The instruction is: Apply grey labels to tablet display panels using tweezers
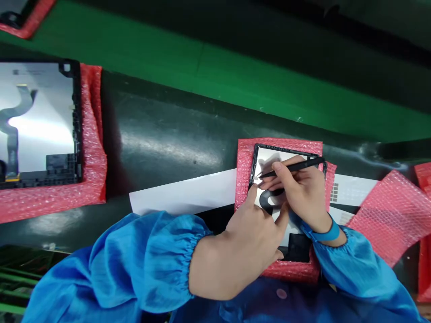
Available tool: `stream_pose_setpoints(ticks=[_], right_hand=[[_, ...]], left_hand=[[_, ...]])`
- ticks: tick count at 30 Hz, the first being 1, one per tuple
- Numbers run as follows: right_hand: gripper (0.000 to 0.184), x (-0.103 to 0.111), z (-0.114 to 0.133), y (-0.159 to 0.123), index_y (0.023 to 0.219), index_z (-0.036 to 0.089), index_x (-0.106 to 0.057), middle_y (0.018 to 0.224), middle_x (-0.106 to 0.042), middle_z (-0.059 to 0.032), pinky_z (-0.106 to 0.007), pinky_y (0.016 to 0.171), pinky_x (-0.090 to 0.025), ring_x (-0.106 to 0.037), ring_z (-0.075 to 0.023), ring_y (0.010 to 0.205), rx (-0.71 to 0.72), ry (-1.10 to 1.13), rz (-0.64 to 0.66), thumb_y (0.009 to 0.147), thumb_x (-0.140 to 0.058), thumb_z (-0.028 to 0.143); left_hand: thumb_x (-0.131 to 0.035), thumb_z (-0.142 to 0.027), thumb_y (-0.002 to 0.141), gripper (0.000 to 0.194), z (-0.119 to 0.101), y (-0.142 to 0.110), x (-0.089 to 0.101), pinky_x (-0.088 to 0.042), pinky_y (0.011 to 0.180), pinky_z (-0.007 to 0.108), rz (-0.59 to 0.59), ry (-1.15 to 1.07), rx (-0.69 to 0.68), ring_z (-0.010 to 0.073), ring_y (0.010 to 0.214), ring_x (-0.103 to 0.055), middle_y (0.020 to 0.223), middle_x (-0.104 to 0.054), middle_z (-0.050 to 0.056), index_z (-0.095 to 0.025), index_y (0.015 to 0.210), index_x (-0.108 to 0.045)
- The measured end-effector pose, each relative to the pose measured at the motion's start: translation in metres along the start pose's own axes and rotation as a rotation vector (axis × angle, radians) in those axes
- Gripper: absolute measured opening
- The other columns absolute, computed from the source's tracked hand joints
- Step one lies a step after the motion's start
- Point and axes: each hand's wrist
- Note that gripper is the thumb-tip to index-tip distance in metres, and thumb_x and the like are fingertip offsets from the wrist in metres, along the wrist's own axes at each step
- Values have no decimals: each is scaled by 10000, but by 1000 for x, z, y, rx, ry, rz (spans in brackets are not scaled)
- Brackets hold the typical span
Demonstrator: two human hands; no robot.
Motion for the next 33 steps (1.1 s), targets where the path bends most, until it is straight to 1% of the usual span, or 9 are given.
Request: stream_pose_setpoints(ticks=[3, 7, 9, 12, 15, 23, 27, 30, 33], right_hand=[[269, 2, -3, -2, 860, 225, -692, 679, -798, -14, -281, 541, -682, -799, -206, 588, -20, -10, -9, 955, -766, 467], [240, 2, -6, -3, 882, 236, -703, 720, -810, -19, -287, 549, -682, -803, -209, 606, -37, -19, -14, 948, -779, 454], [240, 1, -6, -4, 877, 232, -704, 715, -808, -19, -276, 546, -678, -803, -206, 604, -37, -22, -18, 948, -780, 448], [251, 0, -4, -3, 866, 224, -709, 692, -801, -17, -256, 545, -672, -803, -200, 601, -35, -29, -21, 956, -771, 450], [269, -1, -2, -3, 862, 220, -707, 689, -801, -19, -261, 544, -672, -804, -205, 602, -40, -43, -32, 954, -769, 466], [284, -1, -1, -3, 865, 217, -707, 690, -801, -16, -283, 552, -676, -802, -208, 597, -19, -81, -48, 957, -757, 480], [277, 0, -3, -4, 872, 215, -710, 701, -803, -18, -286, 575, -682, -804, -205, 606, -20, -98, -49, 956, -760, 475], [274, 0, -4, -5, 882, 213, -715, 713, -808, -21, -284, 590, -687, -808, -204, 623, -20, -114, -50, 963, -753, 472], [275, 0, -6, -6, 882, 210, -711, 719, -808, -24, -280, 583, -686, -806, -202, 620, -25, -114, -55, 957, -760, 470]], left_hand=[[-726, -673, 888, 842, 2, 3, 4, -444, 1107, 562, 35, -22, -3, 369, 1002, -757, 1098, -793, 219, -48, 1437, -593], [-744, -643, 886, 787, 4, 4, 8, -441, 1122, 586, 70, -48, -30, 360, 959, -762, 1035, -805, 201, -46, 1387, -632], [-752, -610, 891, 752, 4, 4, 9, -437, 1132, 580, 68, -52, -29, 361, 988, -763, 1047, -804, 203, -46, 1375, -637], [-747, -546, 903, 652, 4, 4, 10, -419, 1151, 580, 43, -40, -13, 373, 1078, -750, 1137, -791, 219, -67, 1336, -658], [-728, -524, 916, 590, 4, 5, 9, -412, 1153, 594, 32, -28, -13, 381, 1100, -744, 1154, -789, 216, -82, 1302, -673], [-726, -461, 922, 579, 5, 5, 10, -430, 1151, 587, 56, -57, -20, 373, 1050, -758, 1138, -790, 213, -64, 1337, -649], [-703, -445, 937, 542, 7, 7, 12, -448, 1138, 572, 82, -74, -34, 337, 938, -775, 1068, -804, 188, -70, 1327, -661], [-744, -500, 895, 586, 9, 8, 12, -473, 1112, 560, 80, -51, -34, 364, 1036, -758, 1145, -789, 215, -76, 1296, -684], [-798, -592, 839, 735, 11, 8, 9, -486, 1104, 549, 67, -57, -36, 394, 1158, -719, 1183, -774, 230, -59, 1328, -671]])
Point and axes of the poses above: each hand's wrist, its own y-axis towards the middle knuckle, its own x-axis out of the back of the hand, z = x × y
